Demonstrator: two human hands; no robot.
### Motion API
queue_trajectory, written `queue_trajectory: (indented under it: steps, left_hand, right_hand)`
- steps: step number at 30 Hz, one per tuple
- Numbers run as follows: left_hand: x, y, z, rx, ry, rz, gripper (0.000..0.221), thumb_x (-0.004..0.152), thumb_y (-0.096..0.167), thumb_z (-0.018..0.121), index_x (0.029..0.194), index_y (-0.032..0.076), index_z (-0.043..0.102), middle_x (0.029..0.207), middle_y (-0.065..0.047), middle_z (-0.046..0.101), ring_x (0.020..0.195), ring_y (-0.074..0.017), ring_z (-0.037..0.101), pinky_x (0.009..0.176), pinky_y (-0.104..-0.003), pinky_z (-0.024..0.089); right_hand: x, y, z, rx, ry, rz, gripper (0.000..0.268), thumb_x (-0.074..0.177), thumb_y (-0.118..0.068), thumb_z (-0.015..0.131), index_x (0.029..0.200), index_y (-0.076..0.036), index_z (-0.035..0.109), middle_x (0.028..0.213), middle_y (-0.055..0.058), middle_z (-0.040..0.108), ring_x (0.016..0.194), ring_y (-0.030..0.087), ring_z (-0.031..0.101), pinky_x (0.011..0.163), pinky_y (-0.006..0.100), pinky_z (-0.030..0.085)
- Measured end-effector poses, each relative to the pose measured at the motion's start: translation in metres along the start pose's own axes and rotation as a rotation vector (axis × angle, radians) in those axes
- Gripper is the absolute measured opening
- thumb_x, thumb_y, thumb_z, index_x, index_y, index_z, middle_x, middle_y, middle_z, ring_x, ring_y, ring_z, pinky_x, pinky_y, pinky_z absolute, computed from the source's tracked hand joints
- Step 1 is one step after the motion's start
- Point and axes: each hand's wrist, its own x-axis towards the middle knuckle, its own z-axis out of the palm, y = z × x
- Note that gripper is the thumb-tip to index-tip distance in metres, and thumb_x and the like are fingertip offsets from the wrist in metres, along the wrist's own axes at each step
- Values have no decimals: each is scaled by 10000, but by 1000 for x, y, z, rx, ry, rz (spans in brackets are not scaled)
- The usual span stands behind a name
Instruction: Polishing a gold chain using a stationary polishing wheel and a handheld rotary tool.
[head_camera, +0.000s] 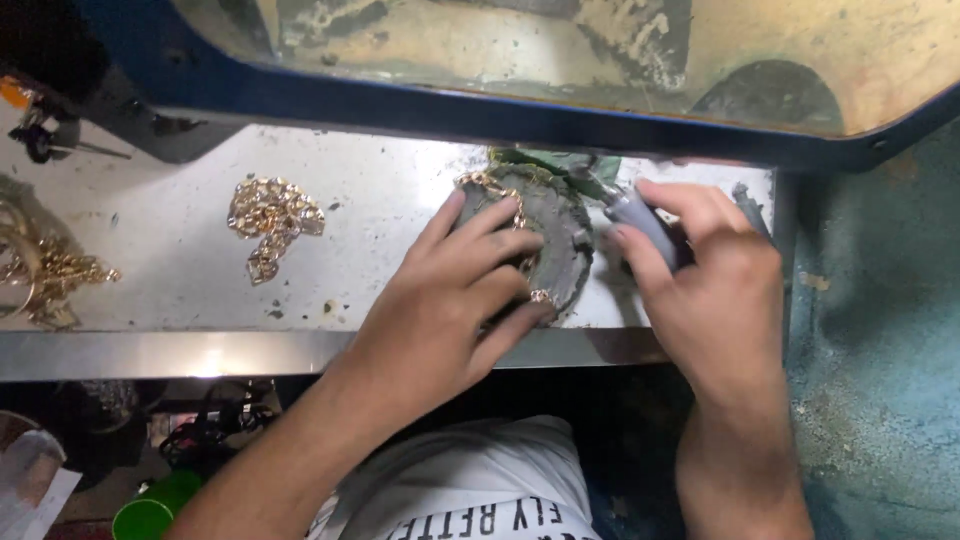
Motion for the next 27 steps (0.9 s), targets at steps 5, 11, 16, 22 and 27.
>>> queue_trajectory:
  steps: [5,11,16,22,27]
  left_hand:
    - [-4,4,3,230,54,20,218,934,152,787,1027,50,619,1219,-135,570,1270,-381,524,1178,-653,327]
    - [-2,-2,10,284,24,145,123,963,39,728,1081,33,692,1168,-137,616,1131,-339,562,1146,-598,399]
    - [6,-2,1,154,-143,116,246,864,81,742,1107,89,704,1323,-85,633,1279,-335,532,1204,-666,258]
    - [7,-3,1,101,-26,58,207,979,124,742,1170,86,671,1318,-70,646,1277,-337,583,1195,-675,282]
    - [11,-2,1,250,-125,-48,175,902,254,775,1071,213,755,1496,-161,528,1418,-402,446,1189,-736,166]
  right_hand:
    - [9,7,0,-74,73,-29,340,949,-107,904,1202,52,743,1148,214,738,983,331,677,841,408,522]
    - [-32,9,2,63,194,-71,416,955,-28,920,1259,100,666,1225,234,628,1151,390,667,960,447,586]
    - [-55,7,19,-57,264,-58,369,1112,-216,652,1302,98,682,1264,257,692,1168,422,688,1042,503,560]
    - [-53,11,21,-54,289,-84,331,1077,-213,679,1225,82,692,1169,250,700,1078,415,694,970,498,562]
    - [-53,10,21,-24,268,-106,382,1030,-300,713,1119,70,720,1091,225,747,1007,384,740,936,454,564]
